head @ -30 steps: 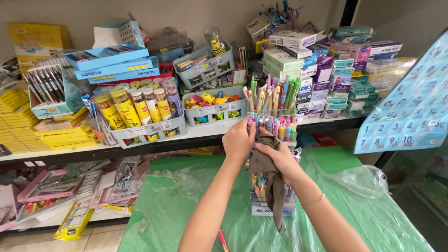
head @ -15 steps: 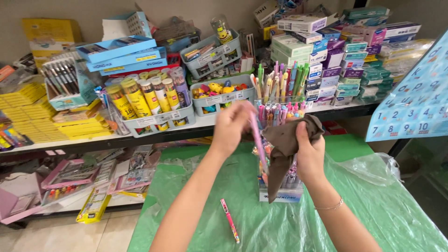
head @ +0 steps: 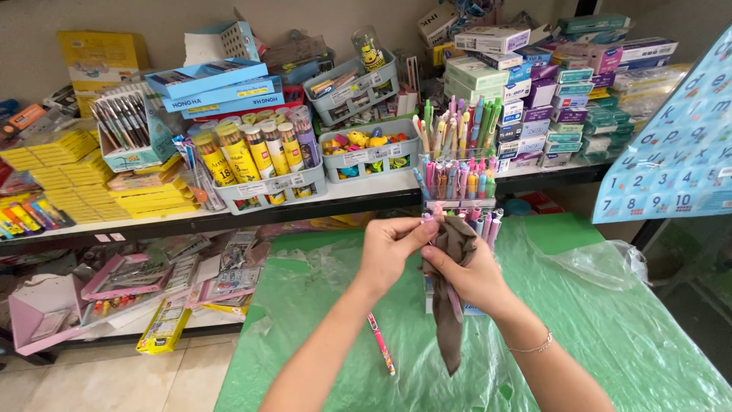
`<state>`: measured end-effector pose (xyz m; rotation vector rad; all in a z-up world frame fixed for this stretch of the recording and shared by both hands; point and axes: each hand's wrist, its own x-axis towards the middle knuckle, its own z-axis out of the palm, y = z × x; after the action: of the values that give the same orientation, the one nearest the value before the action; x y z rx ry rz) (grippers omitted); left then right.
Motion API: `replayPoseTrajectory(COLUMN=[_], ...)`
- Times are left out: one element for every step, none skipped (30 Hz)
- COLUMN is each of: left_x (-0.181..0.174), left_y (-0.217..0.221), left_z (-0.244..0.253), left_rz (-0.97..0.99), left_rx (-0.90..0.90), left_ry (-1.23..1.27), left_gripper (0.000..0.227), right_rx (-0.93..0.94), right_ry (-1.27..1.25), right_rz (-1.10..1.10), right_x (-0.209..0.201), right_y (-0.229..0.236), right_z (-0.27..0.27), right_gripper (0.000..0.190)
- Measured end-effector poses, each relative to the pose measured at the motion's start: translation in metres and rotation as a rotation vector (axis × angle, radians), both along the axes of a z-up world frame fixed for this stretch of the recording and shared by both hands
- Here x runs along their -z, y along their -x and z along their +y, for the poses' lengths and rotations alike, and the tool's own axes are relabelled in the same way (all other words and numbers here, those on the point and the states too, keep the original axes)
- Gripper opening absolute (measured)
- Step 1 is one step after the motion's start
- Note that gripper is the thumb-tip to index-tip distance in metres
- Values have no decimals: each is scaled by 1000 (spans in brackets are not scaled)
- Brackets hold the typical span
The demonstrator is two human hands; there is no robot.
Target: Organize and sort various colored pens into a multi-tiered plastic display stand.
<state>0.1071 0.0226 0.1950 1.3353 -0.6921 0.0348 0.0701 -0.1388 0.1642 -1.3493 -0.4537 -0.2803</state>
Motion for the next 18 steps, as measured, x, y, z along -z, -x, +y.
replayPoseTrajectory(left_x=[7, 19, 32, 45, 63, 80, 96, 118, 139, 161, 188, 211, 235, 237, 240, 243, 246, 248], left_y=[3, 5, 7, 9, 18, 25, 31, 40, 48, 56, 61, 61, 60, 64, 68, 72, 73, 76], left_z=[-1, 0, 0, -1, 0, 1, 3, 0, -3, -8, -12, -14, -17, -13, -8, -6, -4, -1], left_rz=[63, 64, 124, 183, 182, 188, 194, 192, 251, 312, 312, 286, 260, 260, 157, 54, 55, 109], left_rx=[-13, -15, -30, -45, -47, -81, -116, -114, -215, -317, -316, -407, -499, -501, -493, -481, -479, -435], left_ry=[71, 70, 83, 100, 103, 90, 76, 77, 110, 146, 150, 185, 220, 218, 163, 109, 110, 136], left_gripper=[27, 27, 27, 28, 28, 28, 28, 28, 28, 28, 28, 28, 27, 27, 27, 28, 28, 29], right_rx=[-15, -17, 16, 50, 48, 15, -18, -16, -2, 11, 12, -37, -87, -88, -79, -66, -65, -54], right_ry=[-16, -17, 15, 53, 56, 32, 8, 9, 18, 31, 35, 26, 18, 16, 113, 211, 212, 271], right_rz=[13, 14, 70, 125, 124, 148, 173, 171, 149, 128, 128, 96, 64, 65, -10, -85, -84, -95], right_x=[8, 21, 34, 46, 63, 79, 95, 119, 143, 167, 178, 185, 193, 193, 193, 193, 190, 187], right_y=[-2, -2, -2, -3, 3, 6, 9, 12, 14, 17, 21, 20, 19, 23, 25, 29, 31, 35], right_z=[2, 3, 4, 3, 2, 2, 2, 4, 5, 5, 5, 7, 9, 7, 5, 2, 2, 3], right_gripper=[43, 43, 43, 42, 42, 45, 47, 47, 50, 52, 52, 53, 54, 54, 54, 55, 55, 57])
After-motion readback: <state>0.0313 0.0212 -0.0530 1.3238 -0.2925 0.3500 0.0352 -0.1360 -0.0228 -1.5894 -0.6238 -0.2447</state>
